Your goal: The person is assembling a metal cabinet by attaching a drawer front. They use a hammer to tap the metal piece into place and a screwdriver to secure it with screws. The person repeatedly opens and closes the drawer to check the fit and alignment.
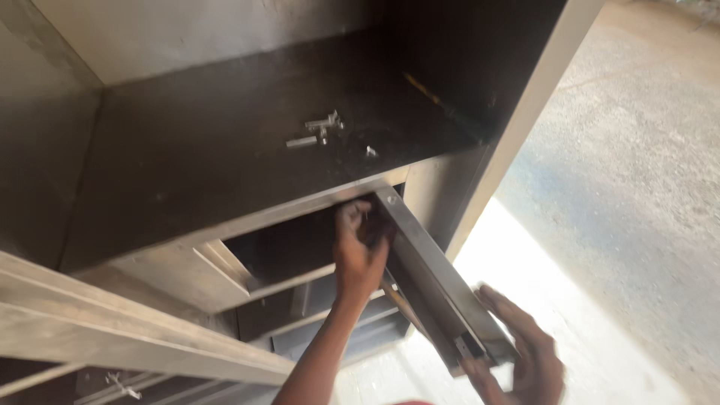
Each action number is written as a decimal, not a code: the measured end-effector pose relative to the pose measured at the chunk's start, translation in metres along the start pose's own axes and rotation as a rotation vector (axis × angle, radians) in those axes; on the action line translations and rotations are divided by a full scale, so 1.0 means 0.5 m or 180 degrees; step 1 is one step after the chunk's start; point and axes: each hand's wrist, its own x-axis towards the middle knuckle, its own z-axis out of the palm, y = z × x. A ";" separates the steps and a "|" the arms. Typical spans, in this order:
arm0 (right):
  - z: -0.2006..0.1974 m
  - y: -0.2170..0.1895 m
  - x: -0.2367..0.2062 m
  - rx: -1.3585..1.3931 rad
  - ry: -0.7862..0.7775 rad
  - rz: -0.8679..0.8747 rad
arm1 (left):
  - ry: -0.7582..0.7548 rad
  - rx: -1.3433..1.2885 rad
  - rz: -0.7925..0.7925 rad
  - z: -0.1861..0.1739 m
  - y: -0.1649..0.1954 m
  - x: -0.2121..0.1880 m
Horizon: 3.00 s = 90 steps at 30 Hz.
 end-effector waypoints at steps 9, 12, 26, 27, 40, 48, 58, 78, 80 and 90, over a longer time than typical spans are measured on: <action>0.035 0.038 -0.014 -0.0732 0.0546 -0.0214 | 0.0550 -0.2496 -0.0758 0.090 -0.127 -0.004; 0.034 0.037 -0.012 -0.0773 0.0563 -0.0150 | 0.0781 -0.2346 -0.0392 0.097 -0.134 -0.010; 0.047 0.015 -0.010 -0.0775 0.0567 -0.0681 | 0.0981 -0.1295 -0.0182 0.106 -0.162 -0.020; 0.048 0.013 -0.007 -0.0761 0.0558 -0.0783 | 0.0958 -0.1399 -0.0152 0.105 -0.163 -0.017; 0.010 0.046 0.012 -0.0848 0.0518 -0.0937 | 0.0886 -0.1182 -0.0059 0.115 -0.136 -0.022; 0.012 0.060 0.018 -0.0560 0.0370 -0.1189 | 0.1277 -0.0940 -0.0063 0.140 -0.176 -0.023; 0.009 0.041 0.025 -0.0674 0.0205 -0.1240 | 0.1244 -0.0596 0.0359 0.147 -0.190 -0.041; -0.030 0.061 0.055 -0.0641 0.0140 -0.1082 | 0.1142 -0.0495 0.0213 0.095 -0.148 -0.025; -0.029 0.056 0.061 -0.0620 0.0163 -0.1095 | 0.0629 0.0213 -0.0089 0.043 -0.149 -0.023; -0.009 0.038 0.051 -0.0523 0.0092 -0.1194 | -0.0647 -0.3824 -0.2300 -0.103 -0.323 0.230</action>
